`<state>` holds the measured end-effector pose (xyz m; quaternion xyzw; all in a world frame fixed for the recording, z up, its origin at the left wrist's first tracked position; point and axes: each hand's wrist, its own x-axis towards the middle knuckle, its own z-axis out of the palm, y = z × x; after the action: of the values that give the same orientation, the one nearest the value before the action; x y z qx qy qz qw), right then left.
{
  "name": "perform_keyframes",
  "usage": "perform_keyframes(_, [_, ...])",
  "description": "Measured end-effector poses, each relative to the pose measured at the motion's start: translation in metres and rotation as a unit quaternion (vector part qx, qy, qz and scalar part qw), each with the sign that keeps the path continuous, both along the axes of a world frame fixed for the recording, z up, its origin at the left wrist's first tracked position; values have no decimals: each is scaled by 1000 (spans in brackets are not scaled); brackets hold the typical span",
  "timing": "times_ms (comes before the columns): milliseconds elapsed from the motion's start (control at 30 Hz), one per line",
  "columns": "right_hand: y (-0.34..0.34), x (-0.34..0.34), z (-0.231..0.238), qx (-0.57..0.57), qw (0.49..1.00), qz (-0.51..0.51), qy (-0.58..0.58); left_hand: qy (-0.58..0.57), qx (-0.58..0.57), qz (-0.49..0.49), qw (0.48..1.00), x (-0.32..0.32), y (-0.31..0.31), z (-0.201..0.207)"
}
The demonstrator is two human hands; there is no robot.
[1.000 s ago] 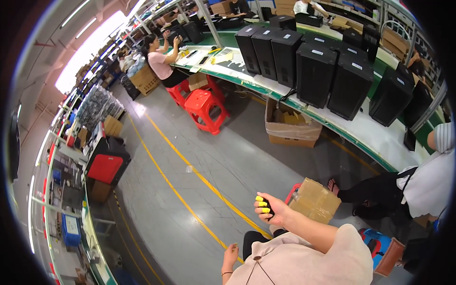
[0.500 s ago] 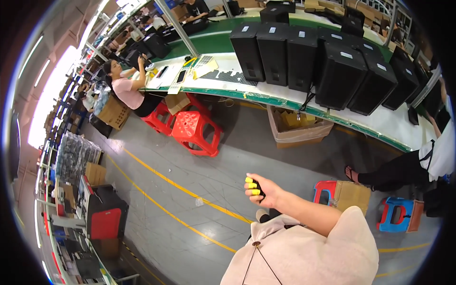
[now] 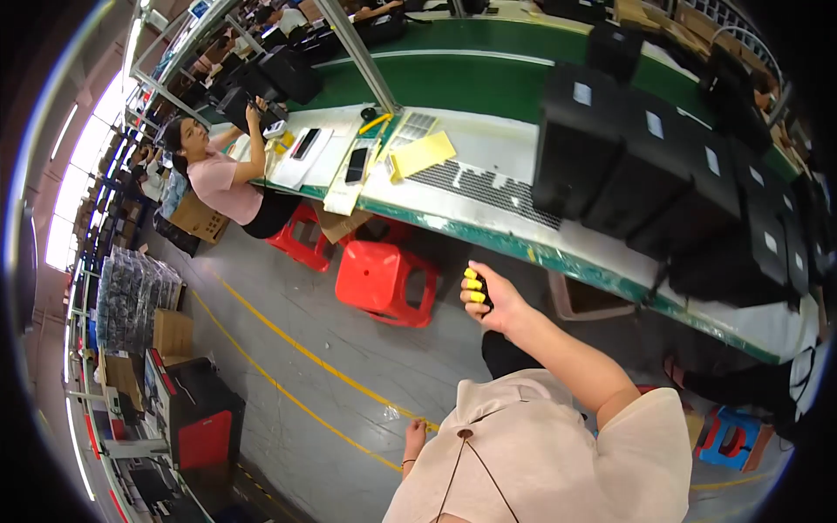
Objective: Assembling electronic chassis by installing internal components and applying identification labels on a factory production line.
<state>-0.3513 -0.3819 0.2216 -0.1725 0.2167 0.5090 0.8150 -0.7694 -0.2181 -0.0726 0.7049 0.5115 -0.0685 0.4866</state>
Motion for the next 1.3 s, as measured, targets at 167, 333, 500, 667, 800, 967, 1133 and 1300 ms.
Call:
perform_keyframes(167, [108,147,-27,-71,996,-49,-5,-19,-39,-41,998,95,72,2])
perform_keyframes(333, [201,284,-66,-120,983,-129,-43,5,-38,-92,995,196,142,18])
perform_keyframes(500, [306,407,-111,-84,976,-199,-28,61,-7,-157,986,247,221,-1])
perform_keyframes(667, [374,501,-153,-187,939,-284,-50,44,-62,-164,983,304,272,15])
perform_keyframes(800, [423,541,-168,-307,882,-340,-110,7,-76,-118,990,347,312,36])
perform_keyframes(967, [458,563,-188,-481,696,-439,-303,-47,-107,-75,990,375,329,39])
perform_keyframes(1133, [460,568,-197,-543,583,-444,-410,47,-131,-131,982,397,334,58])
perform_keyframes(1300, [460,566,-202,-572,591,-370,-431,87,-116,-155,977,395,347,54])
